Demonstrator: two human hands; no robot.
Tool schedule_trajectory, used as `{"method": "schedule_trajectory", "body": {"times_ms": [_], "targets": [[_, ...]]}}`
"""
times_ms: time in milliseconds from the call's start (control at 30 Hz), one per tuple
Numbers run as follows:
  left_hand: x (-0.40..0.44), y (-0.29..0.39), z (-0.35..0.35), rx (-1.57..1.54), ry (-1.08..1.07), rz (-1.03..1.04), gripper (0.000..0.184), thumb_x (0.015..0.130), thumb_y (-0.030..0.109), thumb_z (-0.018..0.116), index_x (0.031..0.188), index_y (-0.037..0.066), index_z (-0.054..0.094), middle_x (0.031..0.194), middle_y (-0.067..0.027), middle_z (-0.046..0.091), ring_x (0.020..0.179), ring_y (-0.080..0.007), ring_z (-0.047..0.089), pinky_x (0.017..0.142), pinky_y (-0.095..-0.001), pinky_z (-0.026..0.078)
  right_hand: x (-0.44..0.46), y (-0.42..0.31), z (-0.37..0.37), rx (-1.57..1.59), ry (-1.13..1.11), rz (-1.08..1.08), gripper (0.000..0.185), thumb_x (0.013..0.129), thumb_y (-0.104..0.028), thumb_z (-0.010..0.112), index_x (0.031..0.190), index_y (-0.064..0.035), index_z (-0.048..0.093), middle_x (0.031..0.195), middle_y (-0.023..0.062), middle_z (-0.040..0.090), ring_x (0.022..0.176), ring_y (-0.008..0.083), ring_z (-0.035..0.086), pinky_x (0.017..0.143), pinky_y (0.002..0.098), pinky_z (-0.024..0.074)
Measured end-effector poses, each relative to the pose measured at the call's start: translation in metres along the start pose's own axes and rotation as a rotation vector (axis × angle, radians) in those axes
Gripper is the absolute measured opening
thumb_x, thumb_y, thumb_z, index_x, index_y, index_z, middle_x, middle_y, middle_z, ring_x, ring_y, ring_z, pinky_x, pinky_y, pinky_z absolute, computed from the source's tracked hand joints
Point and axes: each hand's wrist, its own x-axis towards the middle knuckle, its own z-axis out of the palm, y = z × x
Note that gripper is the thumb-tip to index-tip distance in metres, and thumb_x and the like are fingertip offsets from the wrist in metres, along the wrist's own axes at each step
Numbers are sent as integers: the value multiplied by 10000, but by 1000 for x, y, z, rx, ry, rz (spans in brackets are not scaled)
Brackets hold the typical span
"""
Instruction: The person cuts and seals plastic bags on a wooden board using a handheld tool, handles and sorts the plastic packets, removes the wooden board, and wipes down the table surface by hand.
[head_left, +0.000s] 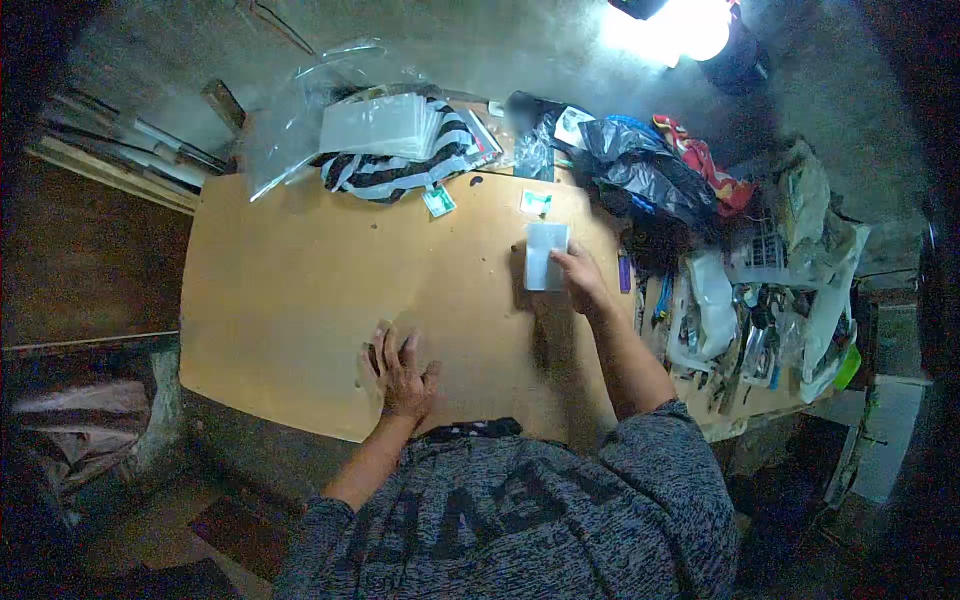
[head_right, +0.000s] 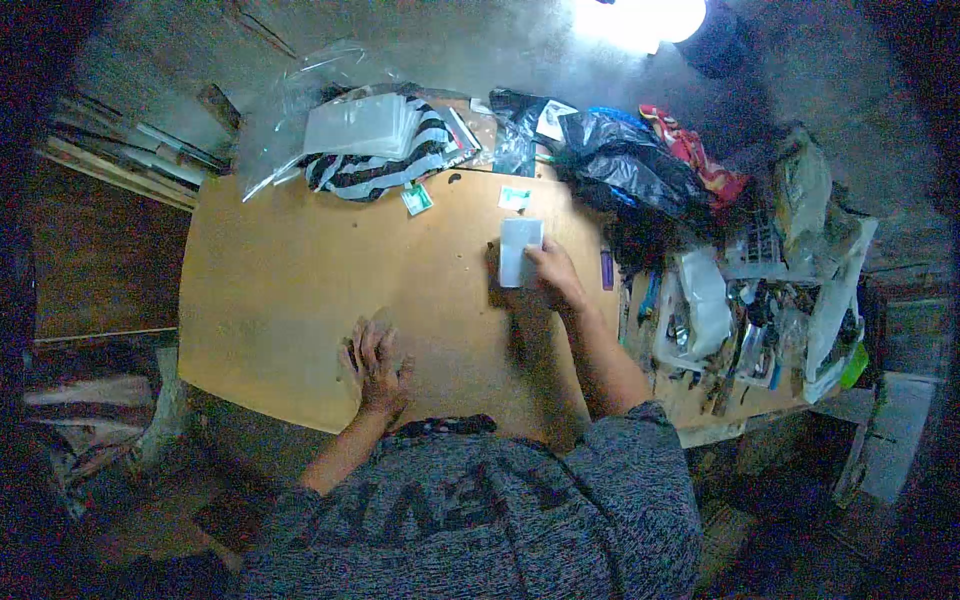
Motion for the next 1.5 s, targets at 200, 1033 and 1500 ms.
{"method": "schedule_trajectory", "body": {"times_ms": [200, 1033, 1500], "targets": [[-1, -1, 2, -12, 24, 12, 586, 823, 375, 608, 1315, 126, 410, 1451, -166, 242, 1372, -392, 162, 1075, -630, 74, 22, -35, 10, 97, -53, 21, 323, 899, -118, 514, 1203, -7, 509, 1047, 82, 609, 899, 203, 596, 775, 339, 484], [1, 1, -2, -24, -57, -31, 570, 852, 436, 549, 1324, 147, 413, 1393, -183, 285, 1360, -399, 163, 1066, -643, 65, 87, -32, -36, 76, 130, 212, 289, 837, -140, 588, 1091, -1, 597, 946, 103, 657, 770, 223, 623, 704, 378, 502], [1, 4, -7, -11, -54, -19, 576, 837, 395, 582, 1310, 108, 421, 1392, -195, 282, 1358, -410, 170, 1068, -640, 71, 122, 9, -79, -266, 207, 120, 359, 844, -150, 556, 1143, 48, 554, 955, 118, 641, 766, 232, 620, 666, 368, 501]]}}
